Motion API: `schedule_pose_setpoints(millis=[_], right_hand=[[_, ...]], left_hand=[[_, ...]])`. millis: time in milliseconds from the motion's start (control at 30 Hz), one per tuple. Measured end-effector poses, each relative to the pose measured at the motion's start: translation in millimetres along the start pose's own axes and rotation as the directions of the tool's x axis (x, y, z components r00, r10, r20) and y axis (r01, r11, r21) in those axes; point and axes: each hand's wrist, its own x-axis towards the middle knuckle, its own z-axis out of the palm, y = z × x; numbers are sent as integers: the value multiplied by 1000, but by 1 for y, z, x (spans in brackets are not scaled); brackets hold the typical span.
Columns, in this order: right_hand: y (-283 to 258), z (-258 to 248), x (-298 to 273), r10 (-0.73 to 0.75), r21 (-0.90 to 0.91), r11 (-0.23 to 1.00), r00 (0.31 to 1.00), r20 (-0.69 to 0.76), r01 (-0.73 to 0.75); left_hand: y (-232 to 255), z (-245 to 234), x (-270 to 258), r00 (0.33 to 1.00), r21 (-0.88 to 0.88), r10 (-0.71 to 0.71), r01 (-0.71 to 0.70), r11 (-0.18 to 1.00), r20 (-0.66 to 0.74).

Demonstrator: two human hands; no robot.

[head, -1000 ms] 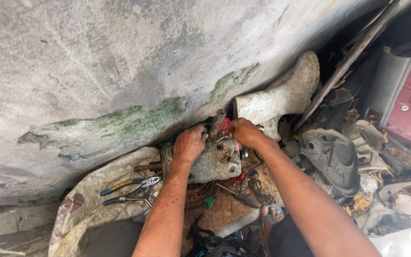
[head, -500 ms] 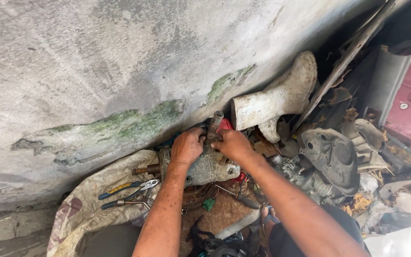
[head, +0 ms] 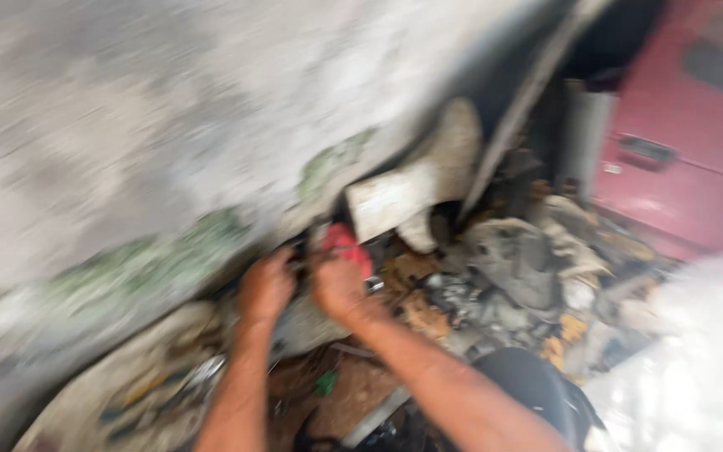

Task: The person sits on the ground and uses a wrench to tighten bolts on a metal engine block. They manipulate the tool with both hands to secure the fasteners on the component.

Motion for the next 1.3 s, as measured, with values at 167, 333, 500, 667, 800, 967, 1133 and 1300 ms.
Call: schedule_pose_setpoints(millis=[167,333,500,667,800,967,1133,1300], right_hand=[[-16,-24,0,-321,-121,932,932,171,343],[-20,-55,6,-129,-16,990,962,242,137],[-18,-49,10,-144,-17,988,954,264,154],[-24,-45,13,-83,-91,988,928,364,124],[-28,-44,9,-120,-37,990,955,271,134],[-24,-35,4,-116,-34,992,973,197,125],[-30,-61,4,-75,5,997,966,249,76],[-26,-53,8,-53,-10,998,973,223,57]], left_hand=[[-6,1,10,994,86,-105,103,991,20],[-28,23,23,990,188,-140,137,973,7],[-51,40,38,941,219,-332,312,925,62],[-34,28,21,992,130,51,-37,991,-111],[0,3,15,997,80,-48,53,995,-65],[31,-19,4,988,28,-154,154,988,-14],[35,-25,3,980,1,-197,197,980,14],[17,-12,9,980,-61,-197,199,978,32]])
